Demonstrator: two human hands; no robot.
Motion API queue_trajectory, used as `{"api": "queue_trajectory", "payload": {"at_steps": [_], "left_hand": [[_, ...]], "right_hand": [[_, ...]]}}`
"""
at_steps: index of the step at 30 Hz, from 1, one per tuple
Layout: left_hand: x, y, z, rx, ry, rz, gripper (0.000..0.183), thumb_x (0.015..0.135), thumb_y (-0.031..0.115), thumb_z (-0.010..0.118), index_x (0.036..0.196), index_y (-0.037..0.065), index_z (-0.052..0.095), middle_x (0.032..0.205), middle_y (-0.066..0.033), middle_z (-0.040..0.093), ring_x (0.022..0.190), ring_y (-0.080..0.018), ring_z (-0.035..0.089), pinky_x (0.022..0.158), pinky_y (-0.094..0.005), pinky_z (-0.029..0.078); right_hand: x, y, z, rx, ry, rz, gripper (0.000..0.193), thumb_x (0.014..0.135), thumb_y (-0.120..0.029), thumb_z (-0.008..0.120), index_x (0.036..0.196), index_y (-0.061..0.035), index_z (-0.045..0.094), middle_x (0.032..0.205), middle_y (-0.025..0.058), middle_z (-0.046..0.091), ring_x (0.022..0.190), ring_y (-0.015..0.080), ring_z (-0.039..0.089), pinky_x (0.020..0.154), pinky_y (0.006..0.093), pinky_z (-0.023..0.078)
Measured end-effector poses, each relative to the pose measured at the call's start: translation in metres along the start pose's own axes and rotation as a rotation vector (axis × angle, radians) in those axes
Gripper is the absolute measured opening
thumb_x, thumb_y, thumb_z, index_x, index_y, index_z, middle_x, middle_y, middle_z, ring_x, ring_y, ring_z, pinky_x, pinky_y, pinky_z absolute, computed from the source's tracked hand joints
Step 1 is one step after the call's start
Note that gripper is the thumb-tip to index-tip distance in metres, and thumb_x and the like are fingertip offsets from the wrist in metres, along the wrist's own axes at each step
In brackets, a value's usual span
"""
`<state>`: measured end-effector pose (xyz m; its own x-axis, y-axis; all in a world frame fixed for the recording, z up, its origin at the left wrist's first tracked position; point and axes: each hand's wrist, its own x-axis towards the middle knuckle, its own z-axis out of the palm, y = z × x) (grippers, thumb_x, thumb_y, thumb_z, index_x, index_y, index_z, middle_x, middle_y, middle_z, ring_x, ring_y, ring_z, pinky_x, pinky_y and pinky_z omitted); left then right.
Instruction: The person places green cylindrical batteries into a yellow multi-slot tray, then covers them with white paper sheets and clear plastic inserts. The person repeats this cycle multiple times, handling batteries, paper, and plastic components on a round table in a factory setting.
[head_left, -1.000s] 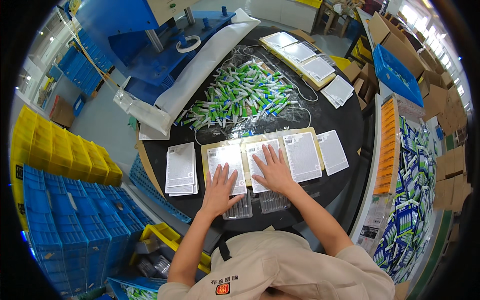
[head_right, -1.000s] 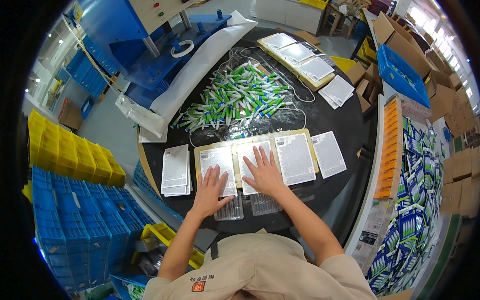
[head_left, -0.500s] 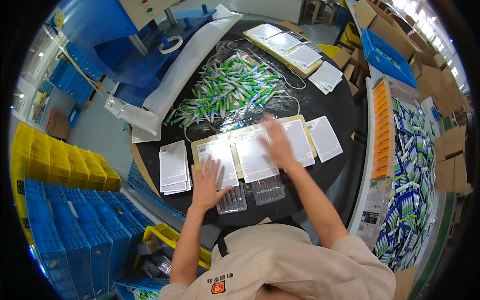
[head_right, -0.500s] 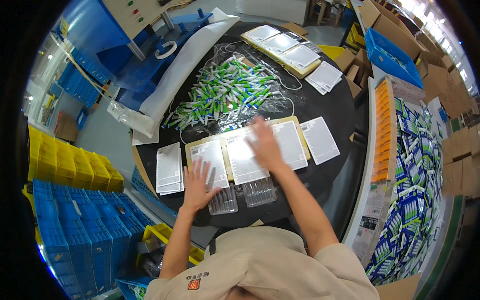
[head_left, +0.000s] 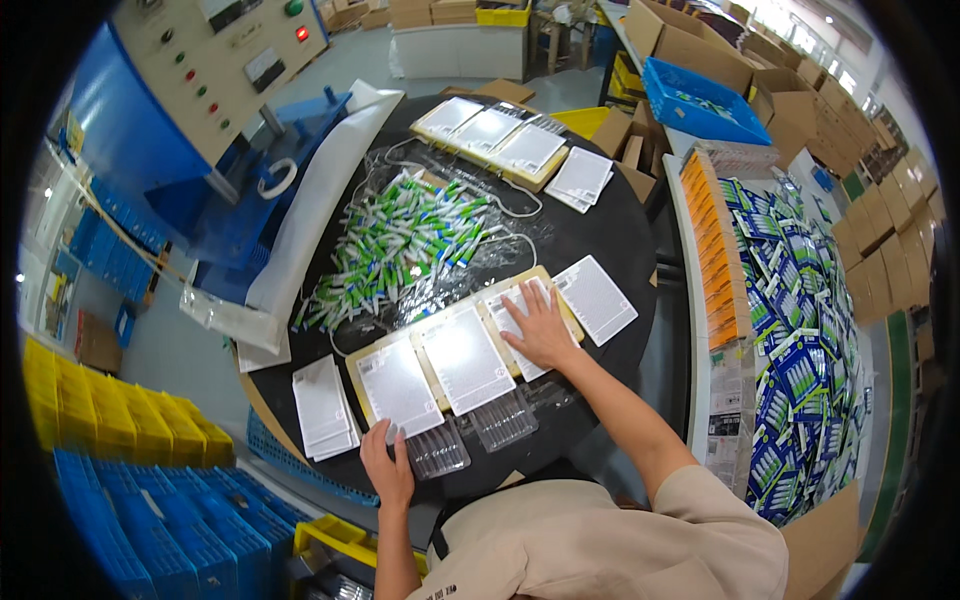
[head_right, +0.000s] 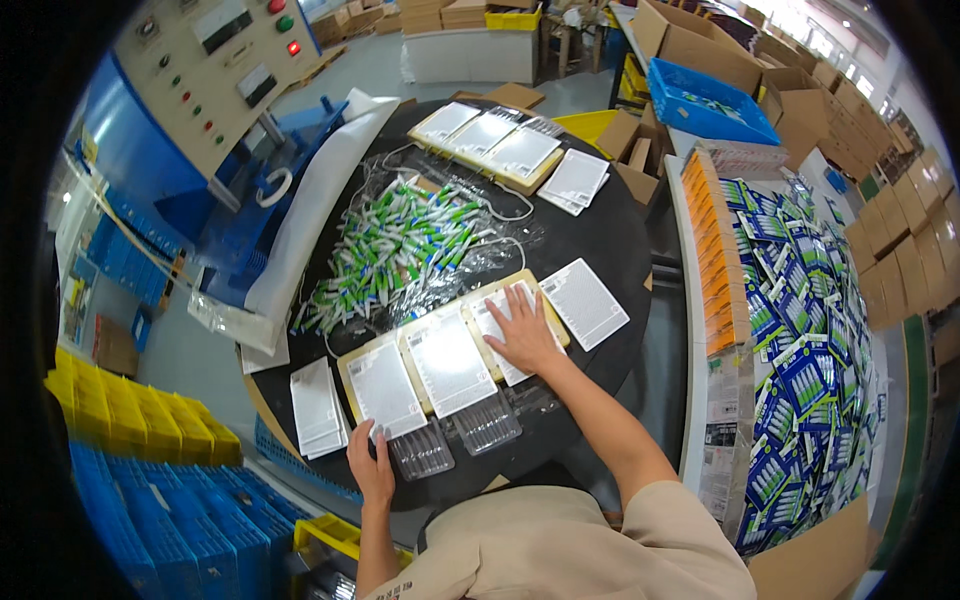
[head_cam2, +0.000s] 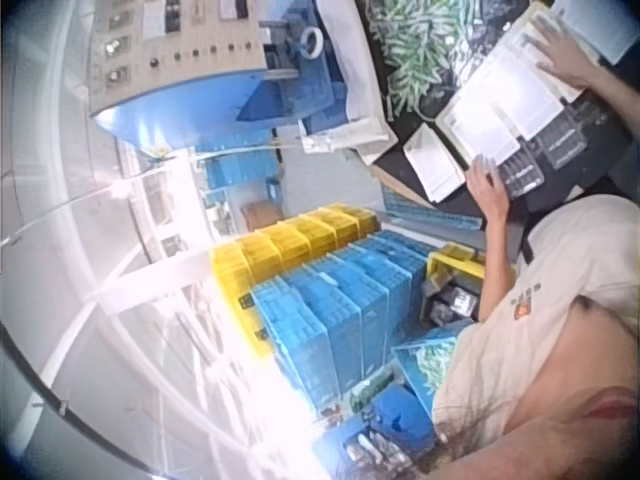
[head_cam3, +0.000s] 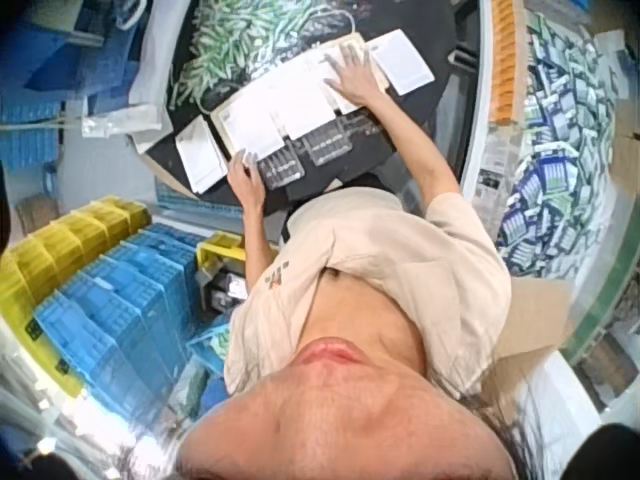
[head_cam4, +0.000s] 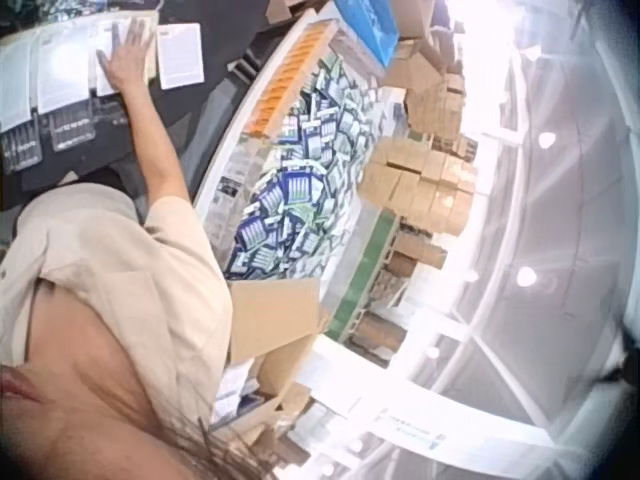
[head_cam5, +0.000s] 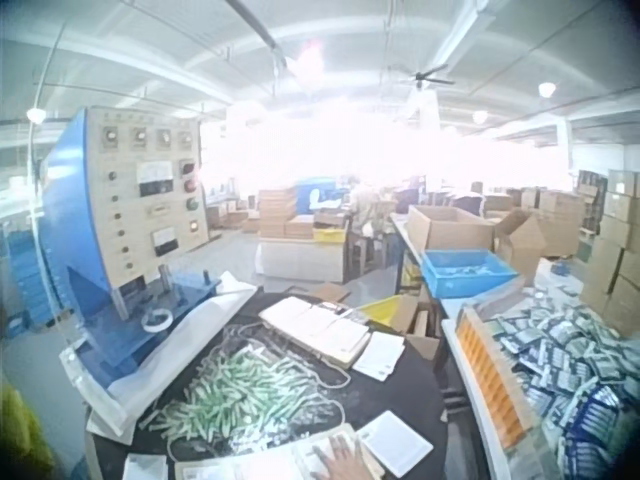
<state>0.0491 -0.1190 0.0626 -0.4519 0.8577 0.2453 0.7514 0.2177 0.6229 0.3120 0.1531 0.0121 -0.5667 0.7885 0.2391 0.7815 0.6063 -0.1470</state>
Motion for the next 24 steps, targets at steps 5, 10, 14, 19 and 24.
{"api": "queue_trajectory", "payload": {"at_steps": [5,10,14,19,24], "left_hand": [[0.008,-0.003,-0.011,0.020,0.070,0.057,0.029,0.103,0.018,0.058,0.127,0.001,0.063,0.128,-0.0181,0.063,0.121,-0.0381,0.056,0.107,-0.0466,0.039],[-0.007,-0.025,-0.044,-0.124,0.216,-0.069,0.026,0.105,0.014,0.052,0.118,-0.003,0.066,0.118,-0.0219,0.066,0.109,-0.0388,0.062,0.096,-0.0419,0.048],[-0.045,-0.040,-0.037,-0.777,0.291,-0.534,0.039,0.108,0.032,0.053,0.119,-0.004,0.064,0.102,-0.0133,0.069,0.091,-0.0226,0.067,0.090,-0.0349,0.055],[-0.104,-0.088,-0.016,-1.250,0.292,-1.126,0.035,0.108,0.037,0.048,0.107,0.007,0.066,0.096,-0.0047,0.067,0.088,-0.0201,0.061,0.090,-0.0382,0.053],[-0.166,-0.167,0.019,-1.320,0.192,-1.263,0.033,0.105,0.041,0.051,0.102,0.011,0.064,0.101,-0.0037,0.068,0.095,-0.0214,0.063,0.092,-0.0425,0.054]], "right_hand": [[0.026,0.006,-0.035,0.183,-0.158,0.124,0.074,0.099,-0.058,0.052,0.158,-0.0169,0.037,0.165,0.0212,0.027,0.155,0.0418,0.020,0.121,0.0668,0.011],[-0.018,0.174,-0.046,-0.067,1.021,0.879,0.030,0.086,-0.018,0.071,0.111,-0.0011,0.069,0.110,0.0196,0.069,0.104,0.0402,0.064,0.091,0.0490,0.050],[-0.080,0.258,0.032,2.059,0.699,1.351,0.058,0.103,-0.049,0.055,0.128,0.0018,0.064,0.118,0.0204,0.070,0.106,0.0362,0.070,0.088,0.0551,0.055],[-0.114,0.262,0.088,1.082,0.635,1.488,0.054,0.101,-0.040,0.064,0.128,0.0066,0.060,0.131,0.0210,0.063,0.122,0.0301,0.059,0.102,0.0518,0.048],[-0.148,0.204,0.093,1.209,0.698,1.503,0.046,0.105,-0.037,0.059,0.118,0.0073,0.062,0.121,0.0188,0.066,0.112,0.0267,0.063,0.097,0.0493,0.052]]}}
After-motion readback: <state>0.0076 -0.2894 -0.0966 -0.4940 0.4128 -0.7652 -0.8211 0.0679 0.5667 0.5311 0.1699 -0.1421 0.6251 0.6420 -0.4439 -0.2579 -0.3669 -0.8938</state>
